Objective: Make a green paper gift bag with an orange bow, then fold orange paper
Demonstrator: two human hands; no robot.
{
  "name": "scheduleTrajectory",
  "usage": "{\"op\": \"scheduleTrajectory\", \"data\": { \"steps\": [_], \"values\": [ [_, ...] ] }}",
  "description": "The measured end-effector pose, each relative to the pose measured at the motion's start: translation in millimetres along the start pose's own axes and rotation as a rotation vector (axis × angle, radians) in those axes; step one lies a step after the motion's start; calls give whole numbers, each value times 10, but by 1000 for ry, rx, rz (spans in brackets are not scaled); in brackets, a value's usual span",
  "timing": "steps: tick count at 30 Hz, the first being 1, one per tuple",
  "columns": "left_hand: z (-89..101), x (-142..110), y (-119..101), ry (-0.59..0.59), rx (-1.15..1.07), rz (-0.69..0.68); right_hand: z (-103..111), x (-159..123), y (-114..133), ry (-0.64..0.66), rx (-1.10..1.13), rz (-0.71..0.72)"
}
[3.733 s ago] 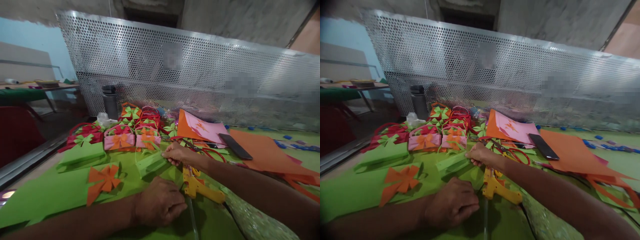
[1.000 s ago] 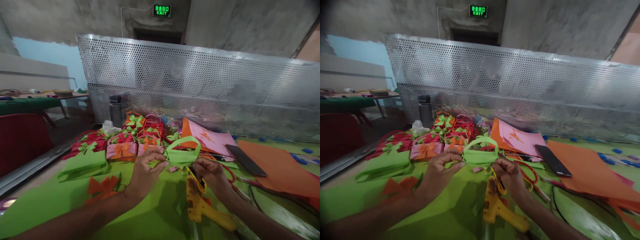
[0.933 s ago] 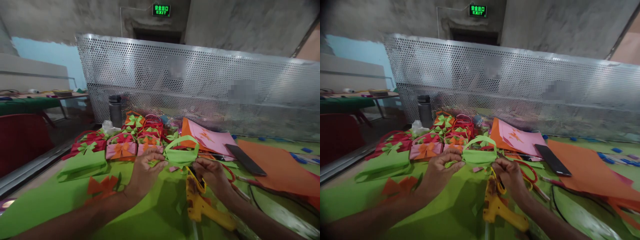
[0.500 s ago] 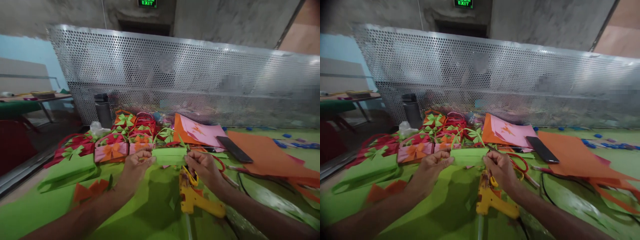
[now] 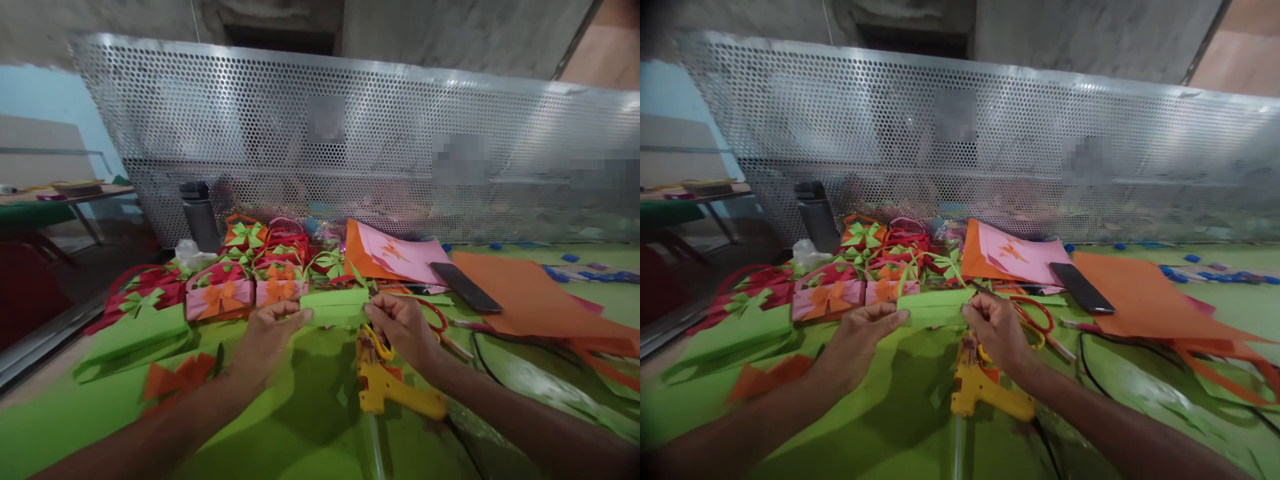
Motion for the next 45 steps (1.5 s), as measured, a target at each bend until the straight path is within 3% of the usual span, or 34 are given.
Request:
{"op": "scheduleTrajectory", "data": {
  "steps": [8, 10, 14, 18, 22, 30, 41, 45],
  "values": [
    [-52, -3, 87, 15, -240, 94, 10, 17, -11, -24, -66, 45],
    [-55, -1, 80, 7, -280, 84, 56, 18, -13, -79, -83, 72],
    [-80, -11, 66, 17, -328, 80, 161, -30, 156, -204, -230, 293],
    [-91, -31, 73, 25, -349, 84, 74, -89, 326, -116, -439, 481],
    [-97, -36, 92, 31, -363, 86, 40, -87, 340, -59, -487, 443],
    [-119, -57, 126, 43, -369, 113, 49, -69, 279, -70, -397, 365],
    [-109, -82, 118, 35, -391, 95, 63, -76, 262, -89, -348, 371],
    [-192, -75, 150, 139, -438, 153, 56, -88, 310, -106, -397, 399]
  ]
}}
Point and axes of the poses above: each hand's wrist, its own x-axis towards the middle knuckle, its own z-axis out of the back of the hand, y = z × x, the point moved 8 cm from there along x, towards the middle knuckle, and after that the axes turned 9 degrees about -x, right-handed, at the moved point
